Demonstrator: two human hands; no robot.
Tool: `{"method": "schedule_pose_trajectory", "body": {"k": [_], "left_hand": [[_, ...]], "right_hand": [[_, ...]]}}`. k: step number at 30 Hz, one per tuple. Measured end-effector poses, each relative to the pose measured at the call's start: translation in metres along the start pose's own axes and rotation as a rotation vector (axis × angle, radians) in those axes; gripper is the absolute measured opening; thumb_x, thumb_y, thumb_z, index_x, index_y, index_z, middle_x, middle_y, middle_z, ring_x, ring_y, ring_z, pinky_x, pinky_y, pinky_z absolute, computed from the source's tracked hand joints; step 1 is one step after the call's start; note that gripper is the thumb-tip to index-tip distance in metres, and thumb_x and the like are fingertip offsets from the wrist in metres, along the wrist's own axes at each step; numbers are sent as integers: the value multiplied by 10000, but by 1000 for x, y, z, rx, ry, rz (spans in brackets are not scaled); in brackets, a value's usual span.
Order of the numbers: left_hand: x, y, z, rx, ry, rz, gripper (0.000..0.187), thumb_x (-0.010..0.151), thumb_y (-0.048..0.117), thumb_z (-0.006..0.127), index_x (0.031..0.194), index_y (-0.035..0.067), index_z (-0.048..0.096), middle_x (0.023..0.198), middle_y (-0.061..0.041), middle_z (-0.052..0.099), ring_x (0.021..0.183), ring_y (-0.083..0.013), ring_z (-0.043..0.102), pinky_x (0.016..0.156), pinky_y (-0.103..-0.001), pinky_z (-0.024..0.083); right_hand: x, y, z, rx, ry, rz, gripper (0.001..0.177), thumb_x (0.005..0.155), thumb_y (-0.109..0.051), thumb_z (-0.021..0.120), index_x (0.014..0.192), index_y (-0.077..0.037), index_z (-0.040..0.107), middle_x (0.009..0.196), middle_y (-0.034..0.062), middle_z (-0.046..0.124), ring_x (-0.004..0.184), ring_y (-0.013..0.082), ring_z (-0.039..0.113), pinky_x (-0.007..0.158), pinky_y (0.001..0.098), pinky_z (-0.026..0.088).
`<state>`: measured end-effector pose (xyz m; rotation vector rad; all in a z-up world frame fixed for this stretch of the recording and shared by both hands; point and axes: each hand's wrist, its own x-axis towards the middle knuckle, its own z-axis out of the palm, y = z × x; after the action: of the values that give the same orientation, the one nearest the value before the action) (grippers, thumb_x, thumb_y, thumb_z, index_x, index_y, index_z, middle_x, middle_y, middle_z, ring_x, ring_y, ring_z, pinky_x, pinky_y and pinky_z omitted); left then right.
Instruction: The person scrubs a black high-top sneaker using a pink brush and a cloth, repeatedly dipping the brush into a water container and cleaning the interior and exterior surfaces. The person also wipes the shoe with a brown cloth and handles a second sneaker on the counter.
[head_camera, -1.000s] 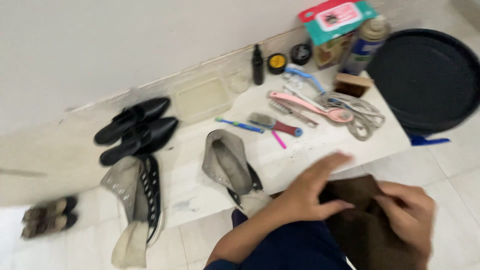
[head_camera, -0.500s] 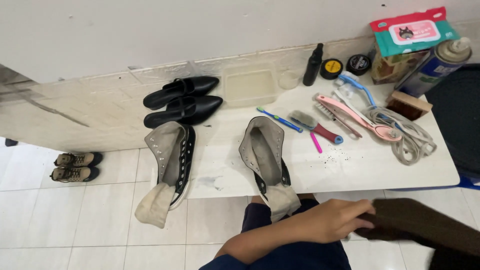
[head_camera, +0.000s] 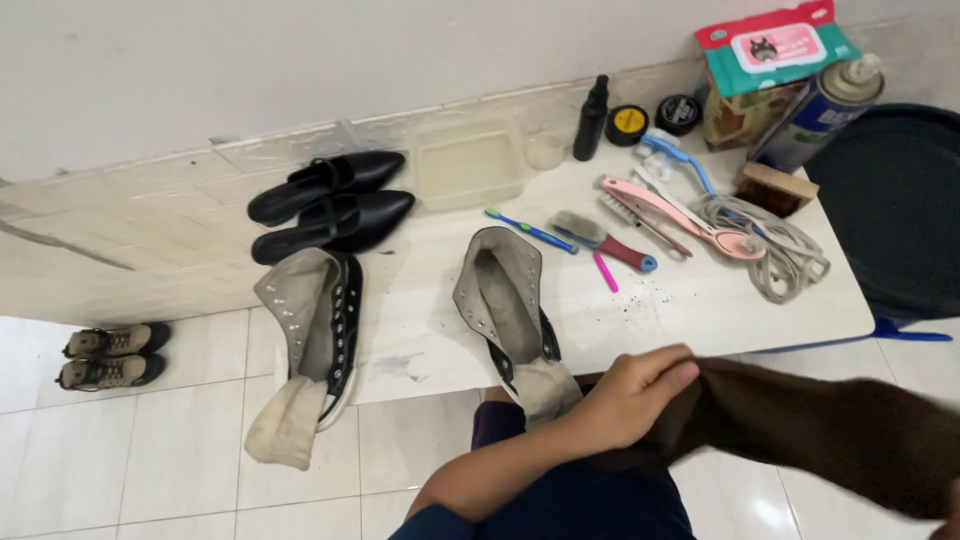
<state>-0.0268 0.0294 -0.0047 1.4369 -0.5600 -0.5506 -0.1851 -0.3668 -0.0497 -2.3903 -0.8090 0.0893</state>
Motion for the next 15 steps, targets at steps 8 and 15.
{"method": "schedule_pose_trajectory", "body": {"k": [8,15], "left_hand": [[24,-3,30,61,-191,155,251,1111,271,397,1167,153,611,1092,-26,700,1024,-141,650,989,-260,464],[33,-13,38,258,-356,324,247,1091,344,437,1284,253,562,1261,32,694,1166,-168,721,999,-283,545]], "right_hand": [[126,-87,43,198,-292,-238,372,977,-271,573,1308,-104,612,1221,71,704,1057,247,685,848,378,562],[102,-19,72,340,385,541,864,237,-209,956,1046,-39,701,1136,114,704,1146,205,636,999,366,516]]}}
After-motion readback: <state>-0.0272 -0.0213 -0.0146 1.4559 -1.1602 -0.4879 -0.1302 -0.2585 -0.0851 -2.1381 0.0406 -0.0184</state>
